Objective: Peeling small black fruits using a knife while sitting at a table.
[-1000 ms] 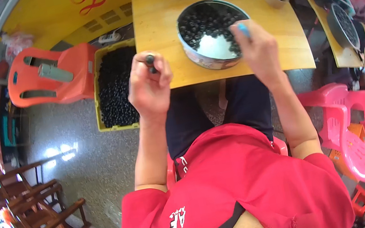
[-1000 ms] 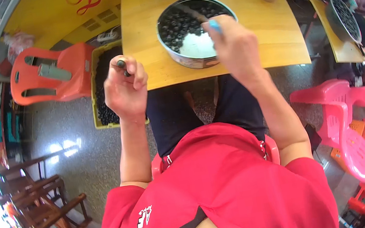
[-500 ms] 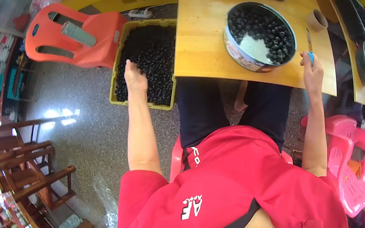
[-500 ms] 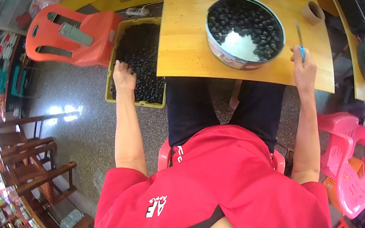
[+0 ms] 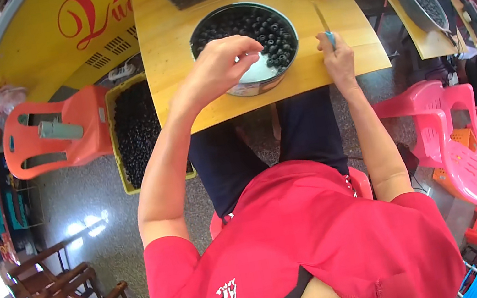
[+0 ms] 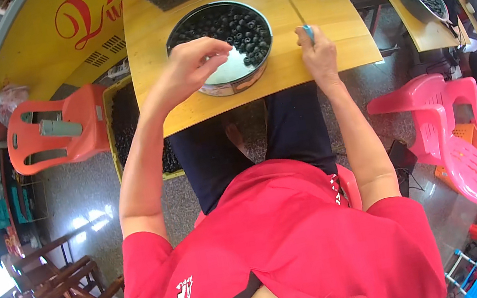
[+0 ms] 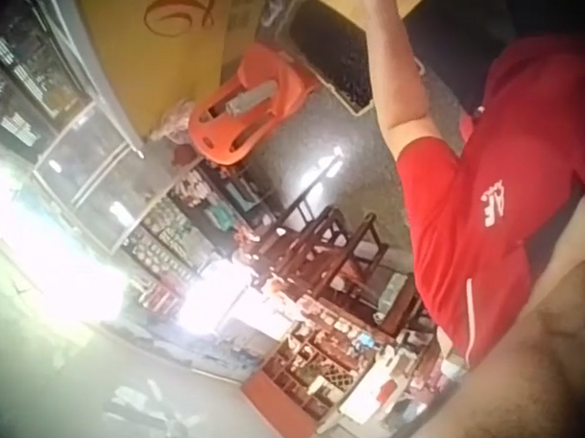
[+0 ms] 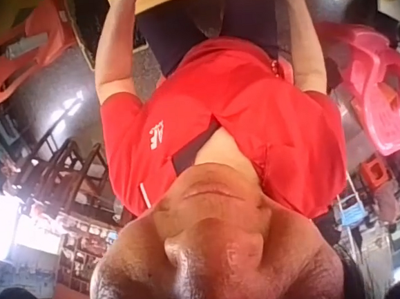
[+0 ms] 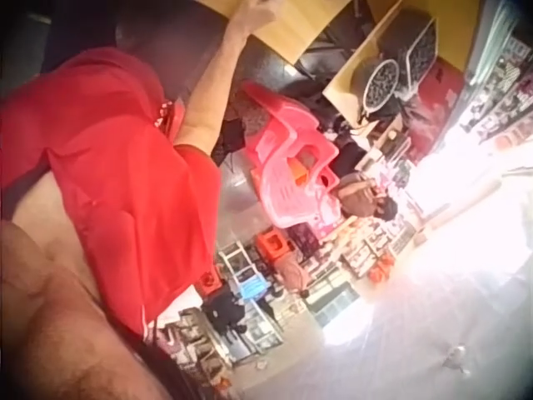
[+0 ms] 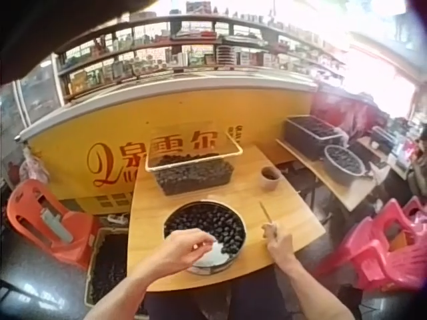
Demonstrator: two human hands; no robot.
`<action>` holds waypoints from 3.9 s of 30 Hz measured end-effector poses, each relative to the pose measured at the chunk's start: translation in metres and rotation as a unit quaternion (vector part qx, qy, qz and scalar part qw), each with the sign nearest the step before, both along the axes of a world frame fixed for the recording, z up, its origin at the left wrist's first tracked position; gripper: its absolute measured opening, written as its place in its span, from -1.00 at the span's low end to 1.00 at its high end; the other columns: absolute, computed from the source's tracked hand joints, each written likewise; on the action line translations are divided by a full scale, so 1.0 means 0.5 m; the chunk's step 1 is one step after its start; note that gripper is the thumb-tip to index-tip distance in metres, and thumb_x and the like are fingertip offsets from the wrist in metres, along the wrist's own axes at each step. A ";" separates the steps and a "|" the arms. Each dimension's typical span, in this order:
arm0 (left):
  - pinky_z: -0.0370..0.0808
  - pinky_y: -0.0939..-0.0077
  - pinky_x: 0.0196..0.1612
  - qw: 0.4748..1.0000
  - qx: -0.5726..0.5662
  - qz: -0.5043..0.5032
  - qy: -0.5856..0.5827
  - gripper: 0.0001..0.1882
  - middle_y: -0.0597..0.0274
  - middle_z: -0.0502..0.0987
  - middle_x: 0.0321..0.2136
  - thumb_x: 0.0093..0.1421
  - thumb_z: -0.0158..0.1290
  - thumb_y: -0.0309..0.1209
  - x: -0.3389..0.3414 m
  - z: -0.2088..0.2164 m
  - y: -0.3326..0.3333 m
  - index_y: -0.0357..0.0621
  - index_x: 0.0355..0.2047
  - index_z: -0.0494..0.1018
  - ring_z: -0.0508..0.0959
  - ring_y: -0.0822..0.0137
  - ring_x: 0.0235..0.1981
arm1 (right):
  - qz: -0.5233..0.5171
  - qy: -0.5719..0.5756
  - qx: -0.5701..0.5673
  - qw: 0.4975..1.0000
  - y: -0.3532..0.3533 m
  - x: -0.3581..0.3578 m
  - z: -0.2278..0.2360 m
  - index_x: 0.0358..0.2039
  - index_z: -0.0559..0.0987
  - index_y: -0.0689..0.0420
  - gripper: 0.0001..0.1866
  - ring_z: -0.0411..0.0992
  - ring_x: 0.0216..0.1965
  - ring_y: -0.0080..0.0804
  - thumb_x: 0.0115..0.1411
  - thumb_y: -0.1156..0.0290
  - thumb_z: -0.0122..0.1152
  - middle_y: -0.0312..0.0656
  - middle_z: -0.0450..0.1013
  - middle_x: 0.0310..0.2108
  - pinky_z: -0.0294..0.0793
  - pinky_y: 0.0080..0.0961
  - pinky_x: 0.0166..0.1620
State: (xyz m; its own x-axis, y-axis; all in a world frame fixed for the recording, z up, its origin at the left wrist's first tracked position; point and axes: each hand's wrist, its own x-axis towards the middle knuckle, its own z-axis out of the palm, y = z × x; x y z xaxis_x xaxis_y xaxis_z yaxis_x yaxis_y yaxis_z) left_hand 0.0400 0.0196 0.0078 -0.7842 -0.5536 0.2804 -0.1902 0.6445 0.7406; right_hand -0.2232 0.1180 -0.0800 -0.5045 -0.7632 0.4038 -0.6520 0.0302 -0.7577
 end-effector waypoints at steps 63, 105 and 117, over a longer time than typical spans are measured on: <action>0.42 0.64 -0.17 0.930 0.166 0.165 0.285 -0.81 0.26 0.42 -0.26 0.15 0.12 -0.59 -0.029 -0.006 0.140 -0.31 -0.20 0.51 0.45 0.49 -0.24 | 0.294 -0.484 0.015 0.824 0.036 0.194 0.215 -0.34 0.53 0.17 -0.78 0.34 -0.49 -0.75 0.20 0.26 0.22 -0.40 0.41 -0.49 0.36 -0.75 -0.52; 0.39 0.72 -0.17 0.925 0.170 0.107 0.324 -0.81 0.27 0.40 -0.26 0.09 0.14 -0.67 -0.005 -0.013 0.141 -0.31 -0.25 0.49 0.43 0.51 -0.23 | 0.308 -0.279 0.035 0.909 0.045 0.191 0.213 -0.36 0.51 0.23 -0.72 0.39 -0.37 -0.69 0.23 0.23 0.19 -0.36 0.44 -0.47 0.44 -0.64 -0.35; 0.41 0.63 -0.15 0.888 0.265 0.024 0.374 -0.77 0.22 0.42 -0.18 0.11 0.12 -0.66 -0.016 -0.026 0.121 -0.24 -0.20 0.46 0.45 0.46 -0.22 | 0.324 -0.432 0.043 0.841 0.049 0.175 0.209 -0.32 0.54 0.13 -0.75 0.24 -0.53 -0.81 0.25 0.19 0.16 -0.43 0.39 -0.50 0.14 -0.81 -0.55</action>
